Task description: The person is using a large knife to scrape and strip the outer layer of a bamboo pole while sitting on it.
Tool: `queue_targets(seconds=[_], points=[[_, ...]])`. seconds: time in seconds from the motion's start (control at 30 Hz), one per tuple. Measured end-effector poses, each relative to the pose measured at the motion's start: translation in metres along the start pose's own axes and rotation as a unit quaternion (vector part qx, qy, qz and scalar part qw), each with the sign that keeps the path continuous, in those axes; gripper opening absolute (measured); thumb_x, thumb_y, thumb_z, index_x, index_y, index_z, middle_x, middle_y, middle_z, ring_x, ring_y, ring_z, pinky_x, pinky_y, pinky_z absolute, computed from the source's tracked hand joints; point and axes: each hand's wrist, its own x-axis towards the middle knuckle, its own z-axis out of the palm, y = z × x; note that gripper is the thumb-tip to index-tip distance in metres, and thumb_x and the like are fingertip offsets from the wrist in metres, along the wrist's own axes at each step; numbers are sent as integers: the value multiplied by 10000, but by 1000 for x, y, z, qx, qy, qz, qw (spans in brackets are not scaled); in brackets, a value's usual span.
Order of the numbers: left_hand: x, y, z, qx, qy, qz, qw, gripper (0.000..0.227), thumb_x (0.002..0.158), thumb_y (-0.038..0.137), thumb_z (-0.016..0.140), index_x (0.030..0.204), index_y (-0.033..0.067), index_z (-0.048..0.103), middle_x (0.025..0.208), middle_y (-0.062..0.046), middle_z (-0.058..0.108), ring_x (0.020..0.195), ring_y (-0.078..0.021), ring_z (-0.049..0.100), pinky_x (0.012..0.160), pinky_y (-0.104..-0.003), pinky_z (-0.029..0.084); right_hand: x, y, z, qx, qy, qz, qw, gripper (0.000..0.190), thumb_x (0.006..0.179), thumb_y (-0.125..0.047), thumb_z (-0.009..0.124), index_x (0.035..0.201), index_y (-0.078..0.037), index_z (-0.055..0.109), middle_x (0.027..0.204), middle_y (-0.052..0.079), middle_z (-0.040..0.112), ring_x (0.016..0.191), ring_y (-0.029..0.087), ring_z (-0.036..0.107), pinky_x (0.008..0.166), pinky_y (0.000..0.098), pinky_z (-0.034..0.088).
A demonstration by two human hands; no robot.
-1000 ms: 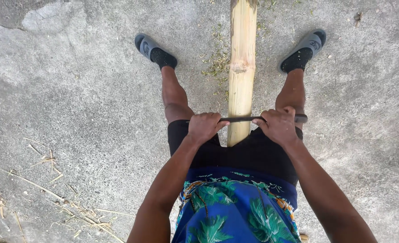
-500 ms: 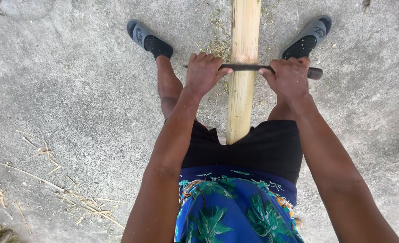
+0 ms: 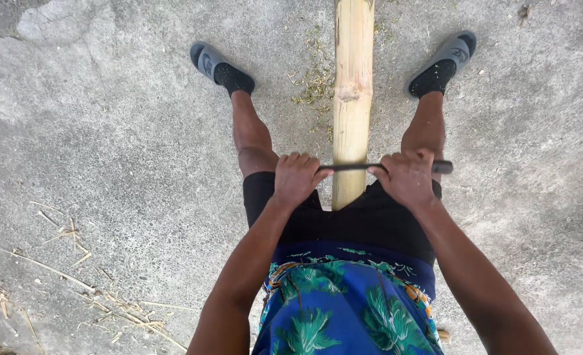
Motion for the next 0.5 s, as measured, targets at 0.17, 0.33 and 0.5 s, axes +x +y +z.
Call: queue_targets(seconds=[0.17, 0.33, 0.5], points=[[-9, 4, -1, -20, 14, 0, 1000, 457, 927, 552, 646, 769, 124, 625, 748, -34, 603, 757, -249, 612, 663, -426, 462, -6, -1, 1, 26, 9, -29, 999, 439, 945, -548, 624, 775, -147, 669, 692, 14, 629, 759, 212, 625, 918, 490, 364], [65, -22, -4, 15, 21, 16, 1000, 493, 922, 583, 639, 739, 127, 606, 704, -19, 590, 703, -225, 599, 660, -429, 472, 52, 40, 15, 6, 7, -19, 1000, 587, 1075, -631, 488, 752, -162, 631, 654, 8, 597, 649, 204, 570, 951, 479, 364], [145, -41, -24, 47, -29, 15, 998, 497, 926, 608, 613, 783, 136, 670, 736, -22, 621, 762, -219, 608, 703, -423, 468, 106, 71, 31, 7, 40, -3, 999, 621, 1111, -661, 482, 785, -158, 647, 681, 23, 609, 696, 223, 571, 946, 481, 351]])
